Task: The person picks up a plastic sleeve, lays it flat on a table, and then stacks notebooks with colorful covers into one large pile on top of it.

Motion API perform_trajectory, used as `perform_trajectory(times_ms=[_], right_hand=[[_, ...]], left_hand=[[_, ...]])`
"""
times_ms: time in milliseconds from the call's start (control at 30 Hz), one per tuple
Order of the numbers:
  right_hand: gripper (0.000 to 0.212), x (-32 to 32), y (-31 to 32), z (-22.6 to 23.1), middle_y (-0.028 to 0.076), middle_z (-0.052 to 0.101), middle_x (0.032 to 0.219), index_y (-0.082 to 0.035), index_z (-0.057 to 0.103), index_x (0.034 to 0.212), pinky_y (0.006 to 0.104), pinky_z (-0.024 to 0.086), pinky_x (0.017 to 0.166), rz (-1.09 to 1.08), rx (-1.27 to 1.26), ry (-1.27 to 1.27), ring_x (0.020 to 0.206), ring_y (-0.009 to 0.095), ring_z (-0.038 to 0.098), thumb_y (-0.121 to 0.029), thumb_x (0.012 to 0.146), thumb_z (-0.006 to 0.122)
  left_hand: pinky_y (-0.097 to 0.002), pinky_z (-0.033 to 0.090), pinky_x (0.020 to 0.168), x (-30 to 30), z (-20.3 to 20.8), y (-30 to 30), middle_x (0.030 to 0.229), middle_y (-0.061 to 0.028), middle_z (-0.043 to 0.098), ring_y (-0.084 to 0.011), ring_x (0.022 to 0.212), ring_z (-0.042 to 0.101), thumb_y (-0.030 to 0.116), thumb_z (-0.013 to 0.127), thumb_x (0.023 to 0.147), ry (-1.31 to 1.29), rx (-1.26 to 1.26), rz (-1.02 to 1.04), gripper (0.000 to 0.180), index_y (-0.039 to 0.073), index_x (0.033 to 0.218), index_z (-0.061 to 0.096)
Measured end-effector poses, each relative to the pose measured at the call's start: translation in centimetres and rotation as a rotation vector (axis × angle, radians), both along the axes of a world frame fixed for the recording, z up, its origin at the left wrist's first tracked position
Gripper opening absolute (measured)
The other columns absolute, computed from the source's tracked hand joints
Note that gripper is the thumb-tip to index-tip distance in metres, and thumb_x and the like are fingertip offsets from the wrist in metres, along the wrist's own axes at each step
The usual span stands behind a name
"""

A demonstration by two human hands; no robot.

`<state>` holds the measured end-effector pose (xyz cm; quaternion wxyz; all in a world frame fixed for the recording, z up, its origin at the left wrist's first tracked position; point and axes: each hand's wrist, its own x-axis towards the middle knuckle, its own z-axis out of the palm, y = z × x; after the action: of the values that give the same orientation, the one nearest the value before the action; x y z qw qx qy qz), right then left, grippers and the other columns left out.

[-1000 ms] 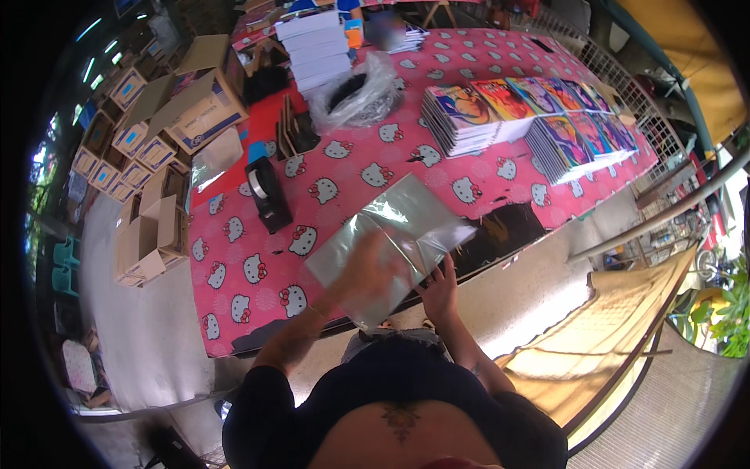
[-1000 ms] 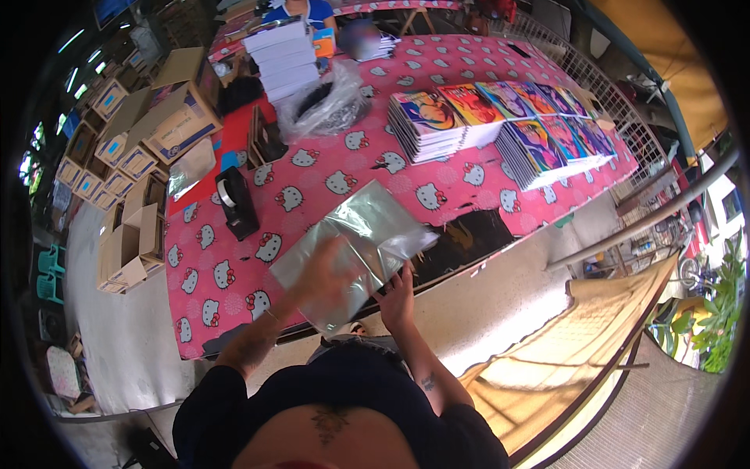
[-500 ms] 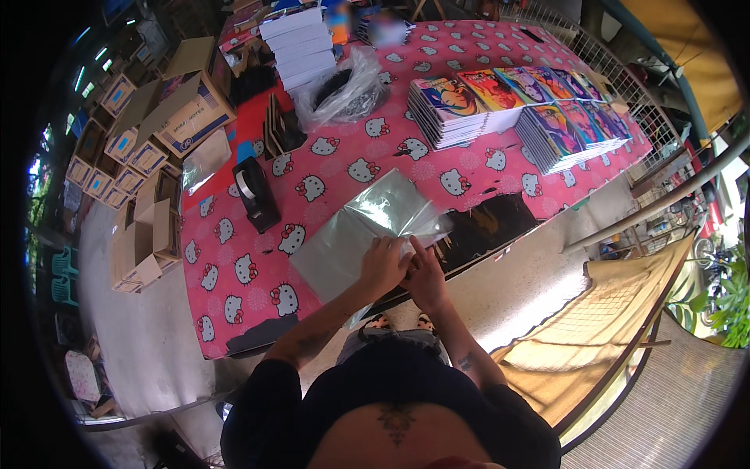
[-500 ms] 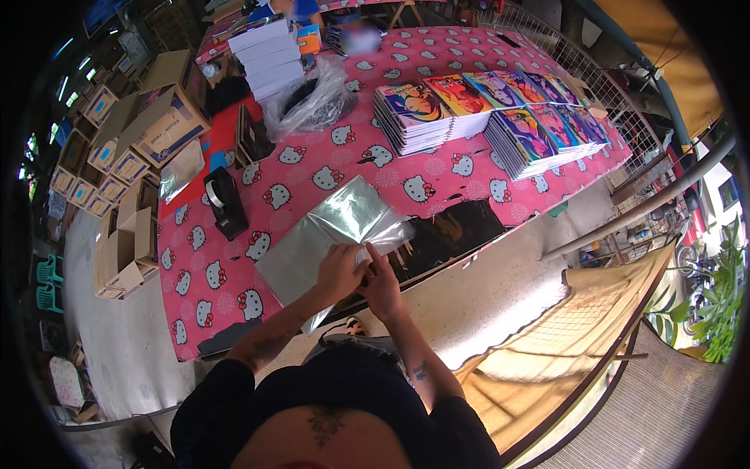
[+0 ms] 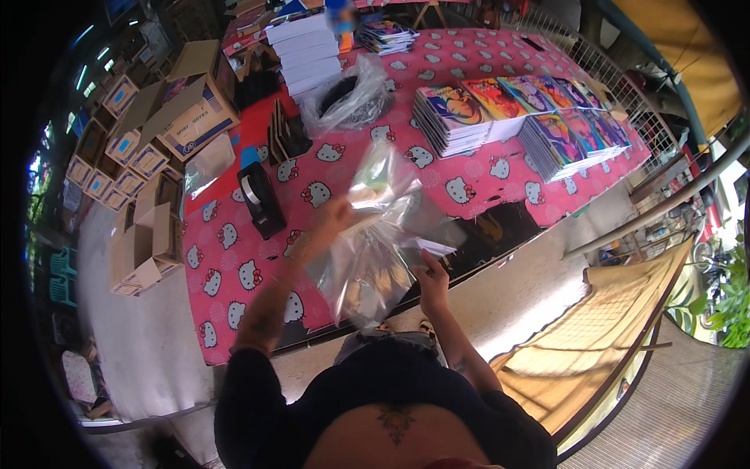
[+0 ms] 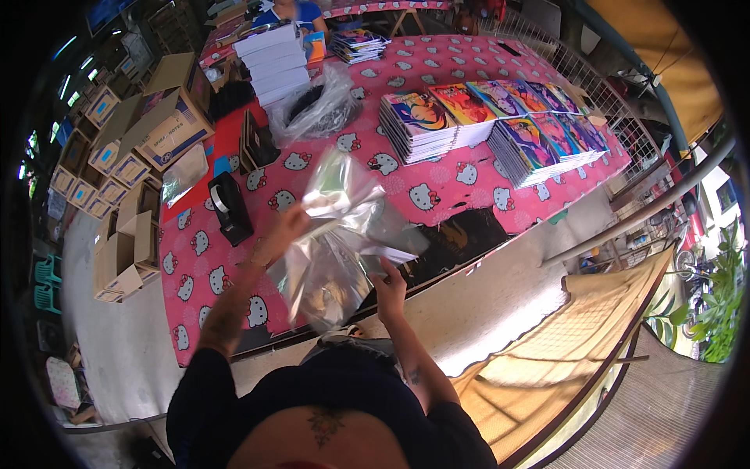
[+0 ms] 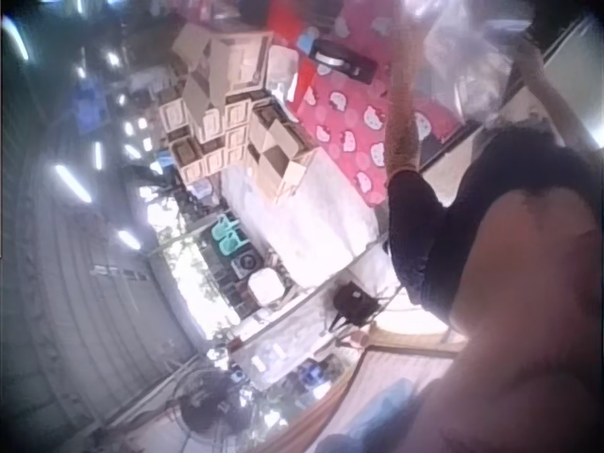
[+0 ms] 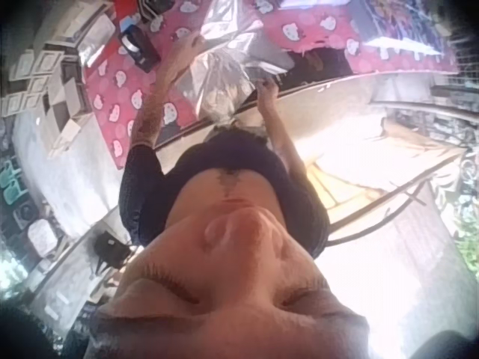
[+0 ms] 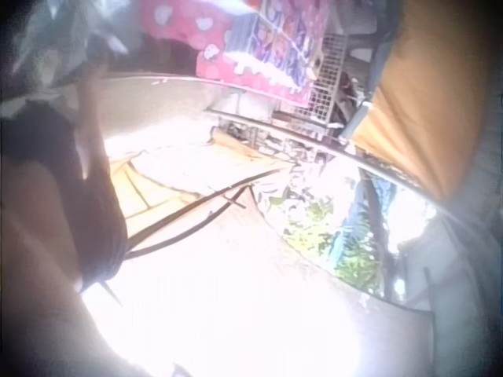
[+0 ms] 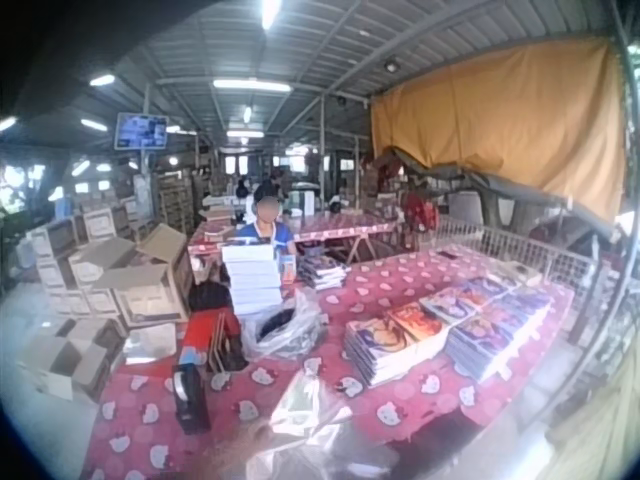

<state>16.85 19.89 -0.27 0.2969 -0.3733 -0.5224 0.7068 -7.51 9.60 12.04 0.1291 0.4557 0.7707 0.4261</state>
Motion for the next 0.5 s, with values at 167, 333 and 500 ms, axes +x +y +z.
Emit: perform_trajectory(times_ms=[167,333,500], right_hand=[[0.042,2.8,1.5,-2.1,0.003,0.062,0.099,0.001,0.062,0.124,0.0221,0.043,0.07,0.149,-0.146,-0.02,0.079,0.007,0.052,0.0,0.082,0.061],[0.038,3.9,-0.8,-1.9,0.003,0.064,0.097,0.003,0.063,0.121,0.0219,0.046,0.077,0.058,-0.227,0.079,0.082,0.009,0.056,0.002,0.084,0.061],[0.045,2.8,-4.1,-1.4,0.0,0.059,0.092,0.001,0.059,0.129,0.0214,0.044,0.073,0.107,-0.06,-0.098,0.08,0.007,0.05,0.005,0.084,0.059]], left_hand=[[-0.0435,0.053,0.07,-16.3,4.4,-1.6,0.085,-0.0183,0.069,-0.0337,0.081,0.069,0.021,0.055,0.09,0.217,-0.546,0.004,0.024,0.004,0.105,0.06],[-0.0519,0.054,0.078,-18.0,1.7,4.6,0.095,-0.0201,0.069,-0.038,0.092,0.068,0.016,0.045,0.092,0.561,-0.552,0.459,0.023,0.007,0.104,0.061],[-0.0508,0.043,0.089,-16.1,-2.6,7.4,0.112,-0.0182,0.059,-0.0338,0.104,0.058,0.021,0.055,0.09,0.825,-0.2,0.491,0.037,0.007,0.124,0.053]])
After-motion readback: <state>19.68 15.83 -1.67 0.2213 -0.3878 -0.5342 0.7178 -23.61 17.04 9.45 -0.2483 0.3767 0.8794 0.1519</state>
